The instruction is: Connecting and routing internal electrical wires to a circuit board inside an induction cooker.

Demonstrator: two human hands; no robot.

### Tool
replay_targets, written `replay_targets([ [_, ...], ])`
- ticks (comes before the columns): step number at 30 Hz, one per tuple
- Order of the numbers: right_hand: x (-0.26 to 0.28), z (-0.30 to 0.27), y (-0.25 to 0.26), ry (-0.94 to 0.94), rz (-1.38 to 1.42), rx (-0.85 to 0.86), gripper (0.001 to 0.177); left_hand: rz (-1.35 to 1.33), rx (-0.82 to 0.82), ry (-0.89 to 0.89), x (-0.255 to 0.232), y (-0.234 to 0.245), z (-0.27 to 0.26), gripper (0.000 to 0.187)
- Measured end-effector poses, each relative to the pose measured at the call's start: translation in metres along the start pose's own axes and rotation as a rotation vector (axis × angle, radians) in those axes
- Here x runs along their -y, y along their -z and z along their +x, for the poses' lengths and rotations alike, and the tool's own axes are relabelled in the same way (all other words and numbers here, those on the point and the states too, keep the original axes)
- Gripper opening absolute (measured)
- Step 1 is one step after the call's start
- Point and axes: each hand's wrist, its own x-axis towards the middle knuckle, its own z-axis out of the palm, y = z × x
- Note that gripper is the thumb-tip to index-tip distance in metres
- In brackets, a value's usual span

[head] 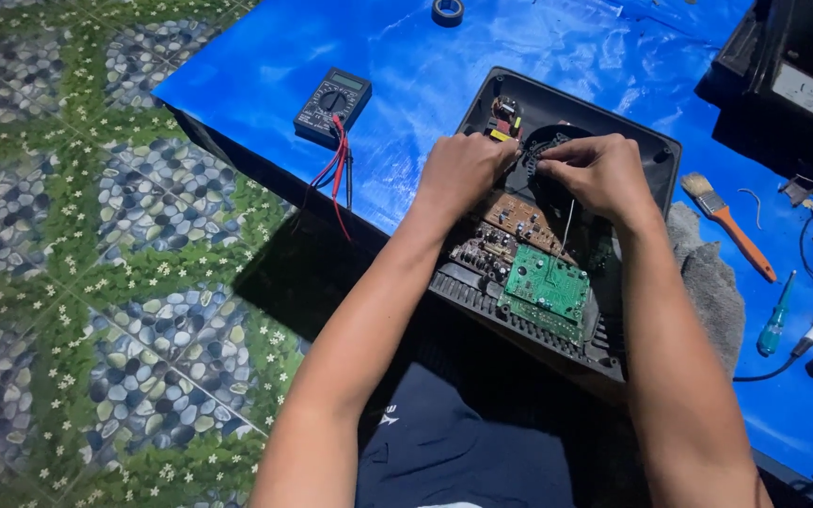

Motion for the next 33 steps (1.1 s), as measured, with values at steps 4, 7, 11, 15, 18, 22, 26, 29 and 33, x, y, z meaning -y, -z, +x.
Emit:
replay_targets([
  [4, -0.002, -0.001, 0.000, -0.008, -0.008, 0.012, 0.020, 0.041, -0.006, 0.006, -0.002, -0.006, 0.001, 0.038],
  [7, -0.003, 0.000, 0.000, -0.024, -0.036, 0.040, 0.021, 0.069, -0.003, 0.020, -0.003, -0.006, 0.000, 0.033],
  [11, 0.004, 0.000, 0.003, -0.018, -0.057, 0.067, 0.024, 0.036, 0.009, 0.025, -0.005, -0.007, -0.003, 0.027],
  [15, 0.004, 0.005, 0.001, 0.044, -0.074, 0.085, 0.032, 0.027, 0.010, 0.029, -0.006, -0.001, -0.002, 0.022],
  [18, 0.002, 0.008, 0.005, 0.088, -0.154, 0.121, 0.042, 0.016, 0.025, 0.021, -0.009, 0.009, -0.004, 0.023],
  [22, -0.006, 0.015, 0.001, 0.092, -0.269, 0.139, 0.052, -0.016, 0.004, 0.046, -0.011, 0.004, -0.003, 0.026],
  [26, -0.008, 0.021, -0.007, 0.097, -0.516, 0.191, 0.063, -0.016, -0.001, 0.062, -0.013, 0.005, -0.006, 0.025],
  [29, -0.012, 0.029, -0.008, 0.167, -0.611, 0.200, 0.061, -0.008, 0.002, 0.055, -0.010, -0.003, -0.002, 0.026],
  [33, -0.017, 0.030, -0.010, 0.342, -0.726, 0.193, 0.059, -0.029, 0.001, 0.091, -0.015, 0.008, -0.003, 0.023],
])
